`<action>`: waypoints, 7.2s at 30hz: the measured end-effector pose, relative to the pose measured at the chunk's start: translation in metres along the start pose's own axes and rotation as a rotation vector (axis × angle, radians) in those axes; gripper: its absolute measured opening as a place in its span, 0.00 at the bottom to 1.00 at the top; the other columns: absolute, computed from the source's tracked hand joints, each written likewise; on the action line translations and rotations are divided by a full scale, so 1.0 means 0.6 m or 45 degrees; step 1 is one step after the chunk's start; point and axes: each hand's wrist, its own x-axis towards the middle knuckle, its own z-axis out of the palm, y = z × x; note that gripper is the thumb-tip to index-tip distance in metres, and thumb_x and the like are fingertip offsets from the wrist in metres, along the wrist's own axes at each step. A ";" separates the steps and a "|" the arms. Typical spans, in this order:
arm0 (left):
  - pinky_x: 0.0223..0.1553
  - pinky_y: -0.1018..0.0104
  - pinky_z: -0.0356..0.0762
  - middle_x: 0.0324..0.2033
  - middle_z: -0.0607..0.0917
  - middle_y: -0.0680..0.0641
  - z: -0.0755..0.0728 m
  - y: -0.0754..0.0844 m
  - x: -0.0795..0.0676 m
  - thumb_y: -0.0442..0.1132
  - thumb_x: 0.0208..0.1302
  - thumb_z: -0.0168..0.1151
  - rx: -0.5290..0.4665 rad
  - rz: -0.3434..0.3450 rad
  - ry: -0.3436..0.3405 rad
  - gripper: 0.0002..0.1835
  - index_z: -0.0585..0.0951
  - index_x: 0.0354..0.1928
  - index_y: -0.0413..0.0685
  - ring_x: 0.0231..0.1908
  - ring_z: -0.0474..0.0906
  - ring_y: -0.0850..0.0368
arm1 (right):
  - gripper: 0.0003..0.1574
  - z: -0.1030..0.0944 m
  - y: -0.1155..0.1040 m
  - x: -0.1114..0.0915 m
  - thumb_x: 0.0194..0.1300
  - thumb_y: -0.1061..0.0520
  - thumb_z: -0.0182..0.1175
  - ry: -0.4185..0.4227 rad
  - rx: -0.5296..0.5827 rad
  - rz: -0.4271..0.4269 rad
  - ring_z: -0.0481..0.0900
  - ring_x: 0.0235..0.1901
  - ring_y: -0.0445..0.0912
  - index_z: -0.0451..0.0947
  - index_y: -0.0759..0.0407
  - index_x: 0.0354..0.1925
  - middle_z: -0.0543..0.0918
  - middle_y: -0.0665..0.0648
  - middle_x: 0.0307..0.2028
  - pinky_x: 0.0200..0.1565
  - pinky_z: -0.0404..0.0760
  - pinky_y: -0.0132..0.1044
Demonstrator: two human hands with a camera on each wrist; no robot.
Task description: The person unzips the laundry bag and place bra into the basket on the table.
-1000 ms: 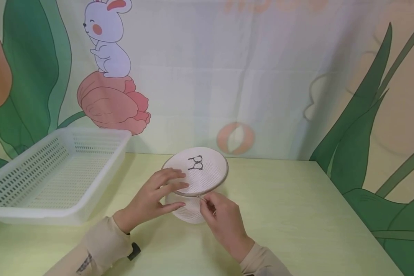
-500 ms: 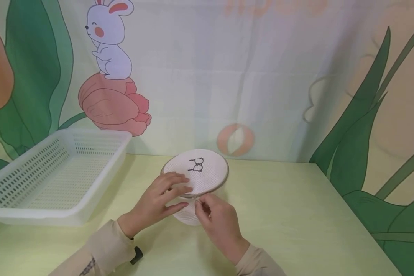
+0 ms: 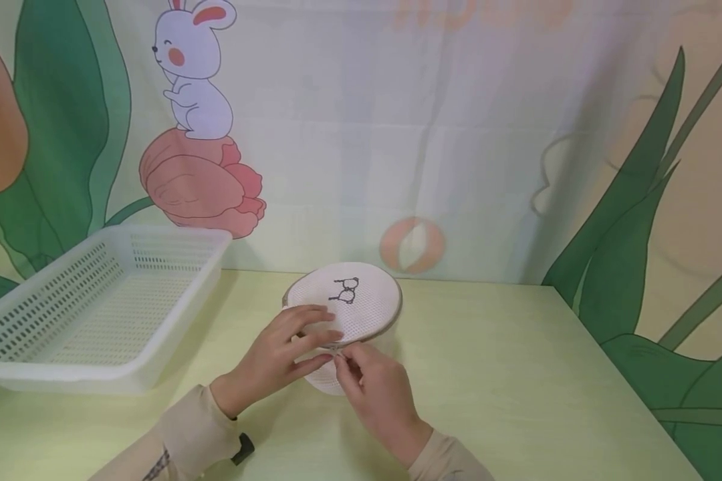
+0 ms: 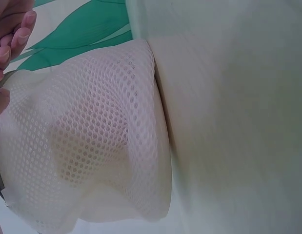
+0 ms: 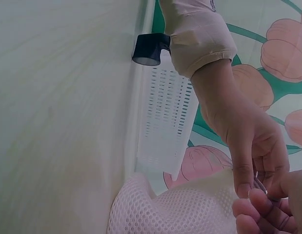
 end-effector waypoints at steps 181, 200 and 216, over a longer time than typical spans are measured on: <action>0.61 0.51 0.72 0.52 0.80 0.43 -0.008 -0.049 -0.035 0.47 0.53 0.71 -0.008 -0.284 -0.035 0.23 0.79 0.52 0.51 0.57 0.75 0.45 | 0.06 -0.025 0.024 0.009 0.54 0.66 0.65 0.100 -0.049 0.038 0.75 0.21 0.32 0.78 0.57 0.27 0.81 0.48 0.20 0.24 0.72 0.17; 0.60 0.53 0.71 0.53 0.78 0.43 -0.003 -0.004 -0.001 0.51 0.60 0.66 -0.028 -0.118 0.041 0.21 0.77 0.52 0.49 0.57 0.73 0.47 | 0.05 -0.018 0.014 0.009 0.54 0.64 0.65 0.103 -0.077 -0.021 0.76 0.21 0.33 0.78 0.56 0.27 0.81 0.48 0.20 0.23 0.74 0.22; 0.60 0.54 0.71 0.51 0.80 0.44 0.004 0.009 0.000 0.45 0.55 0.70 -0.012 -0.116 0.050 0.19 0.80 0.48 0.49 0.56 0.74 0.47 | 0.05 -0.008 0.002 0.003 0.54 0.63 0.65 0.060 -0.110 -0.054 0.74 0.21 0.31 0.78 0.56 0.29 0.81 0.46 0.21 0.24 0.70 0.16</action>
